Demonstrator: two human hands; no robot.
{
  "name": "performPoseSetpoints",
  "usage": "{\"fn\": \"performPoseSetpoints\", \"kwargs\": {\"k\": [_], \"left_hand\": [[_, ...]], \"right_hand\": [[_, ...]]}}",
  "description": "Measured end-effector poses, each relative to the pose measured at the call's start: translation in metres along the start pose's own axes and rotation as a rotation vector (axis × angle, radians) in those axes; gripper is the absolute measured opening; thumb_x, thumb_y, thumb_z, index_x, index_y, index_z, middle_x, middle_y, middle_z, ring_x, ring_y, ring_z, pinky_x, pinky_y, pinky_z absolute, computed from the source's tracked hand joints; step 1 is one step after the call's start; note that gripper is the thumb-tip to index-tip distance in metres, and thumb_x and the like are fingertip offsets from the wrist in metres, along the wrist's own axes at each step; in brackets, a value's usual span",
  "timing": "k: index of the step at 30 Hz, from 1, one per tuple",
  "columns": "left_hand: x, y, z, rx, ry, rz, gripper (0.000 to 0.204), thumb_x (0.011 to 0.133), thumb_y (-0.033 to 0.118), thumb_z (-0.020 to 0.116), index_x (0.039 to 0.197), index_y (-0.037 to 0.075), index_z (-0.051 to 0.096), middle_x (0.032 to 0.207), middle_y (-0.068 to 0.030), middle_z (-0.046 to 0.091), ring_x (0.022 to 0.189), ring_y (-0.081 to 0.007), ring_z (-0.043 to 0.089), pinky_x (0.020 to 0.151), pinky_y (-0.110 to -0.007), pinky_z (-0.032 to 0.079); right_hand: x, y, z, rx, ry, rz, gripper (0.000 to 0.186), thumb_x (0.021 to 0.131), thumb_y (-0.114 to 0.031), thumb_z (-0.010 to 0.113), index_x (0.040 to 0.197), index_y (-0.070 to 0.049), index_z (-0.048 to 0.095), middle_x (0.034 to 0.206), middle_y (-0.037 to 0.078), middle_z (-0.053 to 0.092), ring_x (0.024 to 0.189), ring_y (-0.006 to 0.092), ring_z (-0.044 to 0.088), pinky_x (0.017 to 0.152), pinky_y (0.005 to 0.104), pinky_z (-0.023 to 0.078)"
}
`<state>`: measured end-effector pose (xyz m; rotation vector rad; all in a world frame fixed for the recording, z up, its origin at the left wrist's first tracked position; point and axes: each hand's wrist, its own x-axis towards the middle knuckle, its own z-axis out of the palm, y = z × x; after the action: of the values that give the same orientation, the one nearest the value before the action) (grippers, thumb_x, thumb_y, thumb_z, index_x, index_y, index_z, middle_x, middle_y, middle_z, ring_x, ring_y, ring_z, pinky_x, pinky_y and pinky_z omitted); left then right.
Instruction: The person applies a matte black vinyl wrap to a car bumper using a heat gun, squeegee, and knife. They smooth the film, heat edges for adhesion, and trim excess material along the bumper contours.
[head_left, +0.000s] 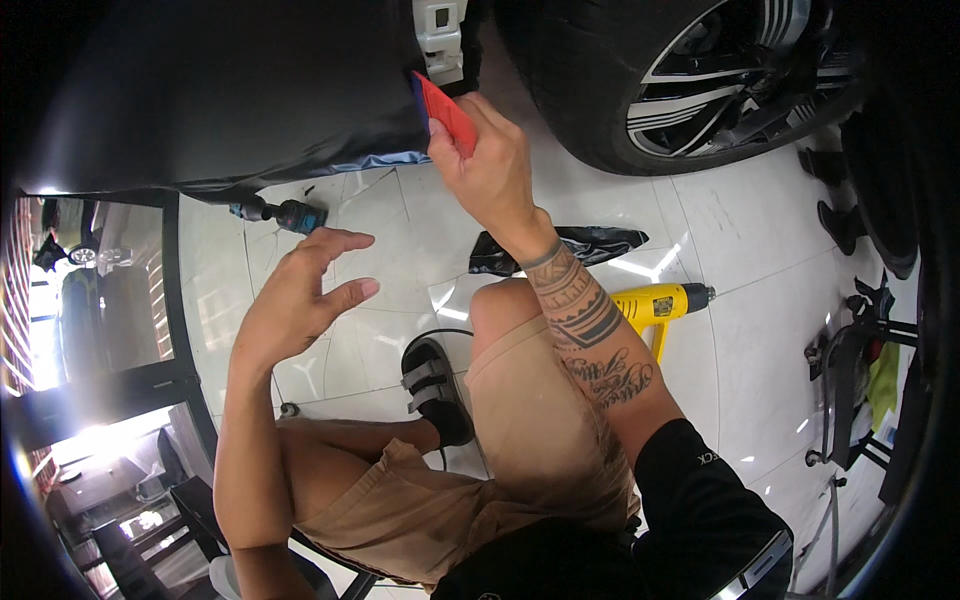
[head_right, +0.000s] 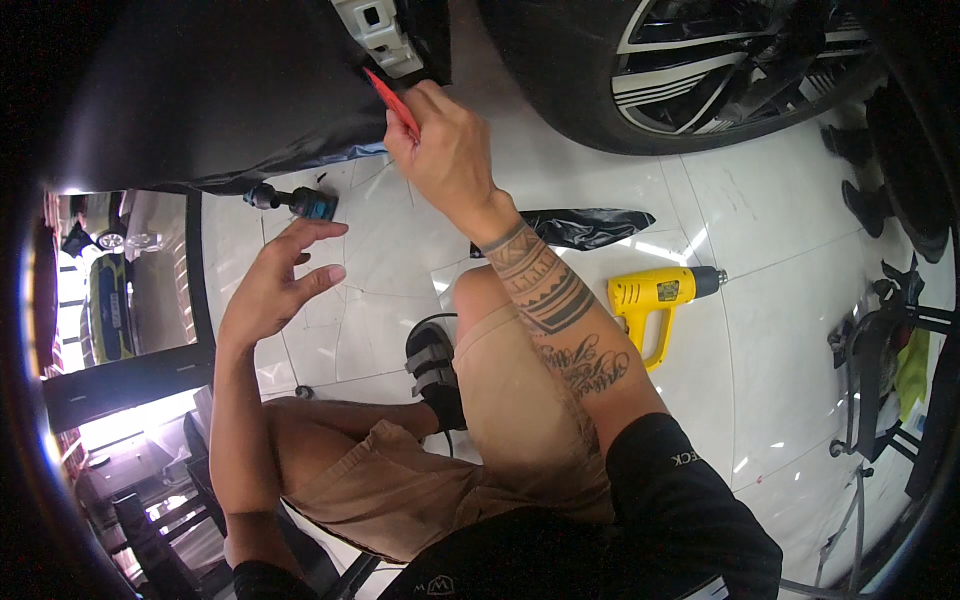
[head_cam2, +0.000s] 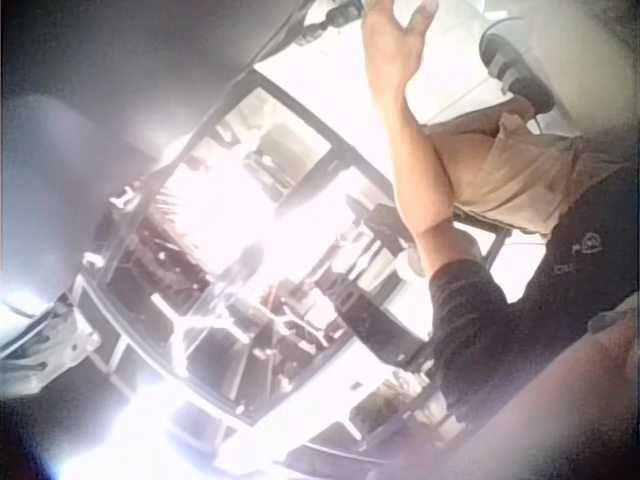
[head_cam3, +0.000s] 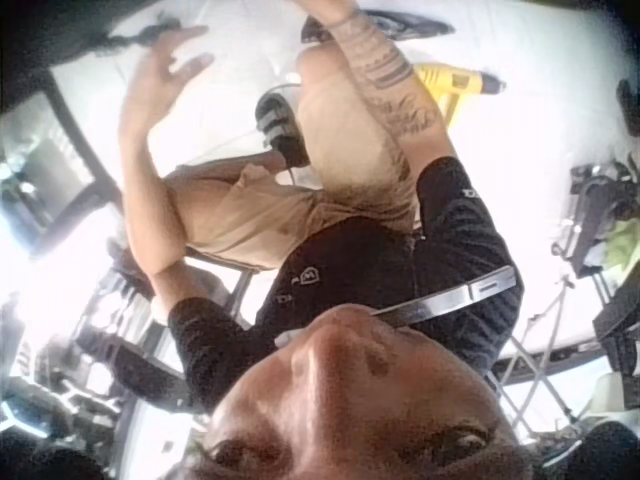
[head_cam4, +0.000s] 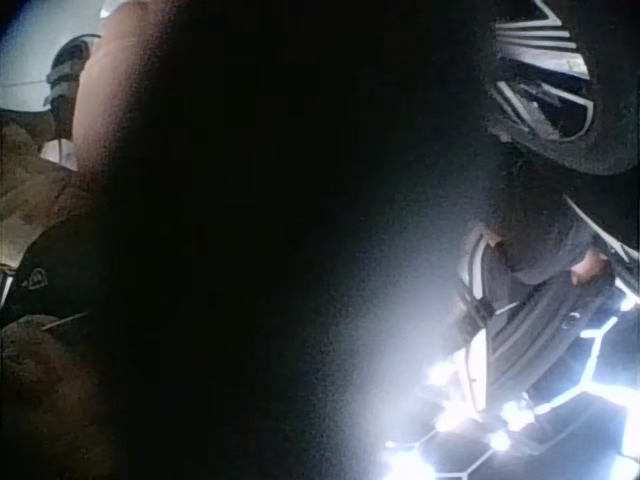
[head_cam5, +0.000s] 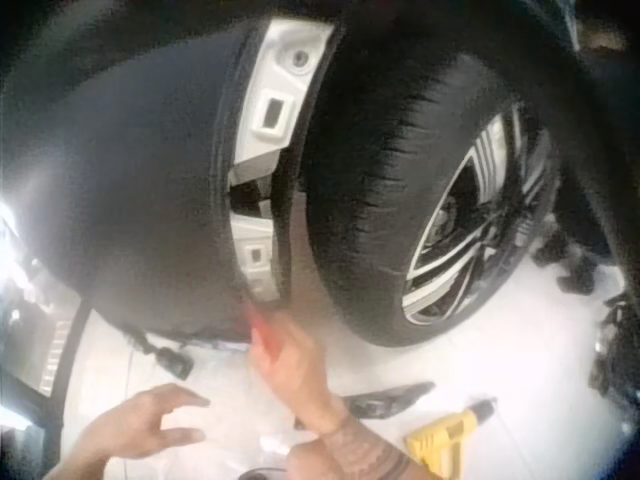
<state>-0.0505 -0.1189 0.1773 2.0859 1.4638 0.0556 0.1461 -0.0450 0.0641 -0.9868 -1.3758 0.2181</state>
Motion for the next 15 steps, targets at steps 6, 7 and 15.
{"fn": "performPoseSetpoints", "kwargs": {"k": [6, 7, 15], "left_hand": [[-0.005, -0.003, -0.012, -0.024, 0.042, -0.006, 0.046, 0.084, 0.028, 0.068, 0.119, 0.000, 0.058, 0.116, -0.0155, 0.058, 0.100, -0.0296, 0.057, 0.076, -0.035, 0.046], [-0.006, -0.002, -0.014, -0.032, 0.037, -0.019, 0.046, 0.083, 0.028, 0.068, 0.119, 0.001, 0.058, 0.117, -0.0157, 0.058, 0.102, -0.0301, 0.057, 0.078, -0.035, 0.046], [-0.008, -0.001, -0.021, -0.045, 0.064, -0.018, 0.044, 0.083, 0.022, 0.068, 0.119, 0.001, 0.057, 0.119, -0.0175, 0.057, 0.110, -0.0330, 0.054, 0.094, -0.037, 0.041]], "right_hand": [[0.005, 0.011, 0.012, -0.021, 0.039, -0.051, 0.010, 0.081, -0.009, 0.063, 0.086, 0.000, 0.060, 0.079, 0.013, 0.058, 0.064, 0.0345, 0.058, 0.055, 0.0381, 0.045], [0.007, 0.014, 0.014, -0.022, 0.056, -0.074, 0.012, 0.082, -0.008, 0.064, 0.087, 0.001, 0.060, 0.079, 0.014, 0.058, 0.064, 0.0346, 0.058, 0.054, 0.0368, 0.045], [0.011, 0.026, 0.028, -0.141, 0.071, -0.100, 0.018, 0.075, -0.011, 0.065, 0.090, -0.006, 0.056, 0.091, 0.010, 0.058, 0.075, 0.0308, 0.061, 0.060, 0.0399, 0.050]]}}
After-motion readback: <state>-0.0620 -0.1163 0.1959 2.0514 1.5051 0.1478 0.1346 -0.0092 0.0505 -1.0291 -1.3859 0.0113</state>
